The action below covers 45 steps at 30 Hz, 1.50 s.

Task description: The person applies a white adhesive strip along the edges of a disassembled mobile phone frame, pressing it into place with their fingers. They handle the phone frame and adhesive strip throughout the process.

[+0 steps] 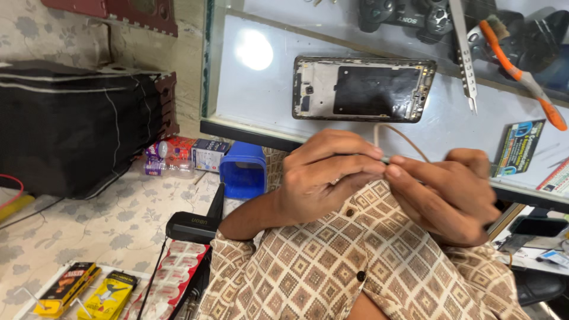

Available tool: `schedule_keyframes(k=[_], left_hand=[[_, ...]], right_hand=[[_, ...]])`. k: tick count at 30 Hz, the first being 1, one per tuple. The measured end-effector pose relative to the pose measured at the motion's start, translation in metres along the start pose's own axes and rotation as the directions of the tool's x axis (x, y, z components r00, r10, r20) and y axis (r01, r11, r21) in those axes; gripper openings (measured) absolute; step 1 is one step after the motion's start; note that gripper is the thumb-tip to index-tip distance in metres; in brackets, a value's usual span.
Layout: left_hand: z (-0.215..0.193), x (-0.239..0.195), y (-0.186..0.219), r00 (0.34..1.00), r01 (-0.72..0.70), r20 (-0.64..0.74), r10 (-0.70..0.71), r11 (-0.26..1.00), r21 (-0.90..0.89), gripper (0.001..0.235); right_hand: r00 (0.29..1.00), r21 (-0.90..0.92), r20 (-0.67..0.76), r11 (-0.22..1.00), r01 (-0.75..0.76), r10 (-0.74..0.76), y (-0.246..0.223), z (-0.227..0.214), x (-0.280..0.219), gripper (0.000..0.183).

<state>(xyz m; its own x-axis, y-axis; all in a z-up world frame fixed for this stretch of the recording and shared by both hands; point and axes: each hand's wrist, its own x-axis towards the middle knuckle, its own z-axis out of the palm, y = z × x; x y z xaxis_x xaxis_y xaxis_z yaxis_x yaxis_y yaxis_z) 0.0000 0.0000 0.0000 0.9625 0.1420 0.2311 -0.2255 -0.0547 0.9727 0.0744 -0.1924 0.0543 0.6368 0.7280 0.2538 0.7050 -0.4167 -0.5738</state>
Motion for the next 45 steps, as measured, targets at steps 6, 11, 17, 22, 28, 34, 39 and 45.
schedule_keyframes(k=[6,11,17,22,28,34,39,45], left_hand=[[0.0,0.007,0.013,0.991,0.129,0.032,-0.128,0.991,-0.032,0.015],[0.001,0.01,0.007,0.983,0.182,-0.028,-0.184,0.981,-0.06,0.011],[-0.007,0.017,-0.008,0.962,0.252,-0.143,-0.232,0.956,0.147,0.008],[-0.012,0.04,-0.027,0.955,0.261,-0.253,-0.152,0.836,0.483,0.011],[-0.016,0.053,-0.034,0.945,0.311,-0.263,-0.194,0.781,0.542,0.011],[-0.016,0.053,-0.037,0.944,0.322,-0.241,-0.223,0.777,0.541,0.01],[-0.016,0.055,-0.036,0.943,0.326,-0.24,-0.231,0.789,0.52,0.01],[-0.015,0.057,-0.031,0.939,0.343,-0.196,-0.282,0.806,0.483,0.012]], right_hand=[[0.953,-0.052,0.089,0.954,0.294,-0.289,0.028,-0.028,0.006,0.034],[0.725,-0.206,0.525,0.76,0.616,-0.446,0.05,-0.063,0.021,0.035],[0.697,-0.259,0.606,0.733,0.629,-0.384,0.067,-0.058,0.037,0.033],[0.722,-0.544,0.634,0.504,0.671,-0.276,0.075,-0.031,0.074,0.034],[0.638,-0.465,0.757,0.57,0.677,-0.141,0.081,-0.027,0.107,0.045],[0.622,-0.319,0.762,0.73,0.604,-0.181,0.112,-0.028,0.1,0.047],[0.659,-0.17,0.722,0.869,0.465,-0.212,0.143,-0.037,0.077,0.047],[0.772,-0.113,0.63,0.972,0.206,-0.091,0.153,-0.048,0.023,0.032]])
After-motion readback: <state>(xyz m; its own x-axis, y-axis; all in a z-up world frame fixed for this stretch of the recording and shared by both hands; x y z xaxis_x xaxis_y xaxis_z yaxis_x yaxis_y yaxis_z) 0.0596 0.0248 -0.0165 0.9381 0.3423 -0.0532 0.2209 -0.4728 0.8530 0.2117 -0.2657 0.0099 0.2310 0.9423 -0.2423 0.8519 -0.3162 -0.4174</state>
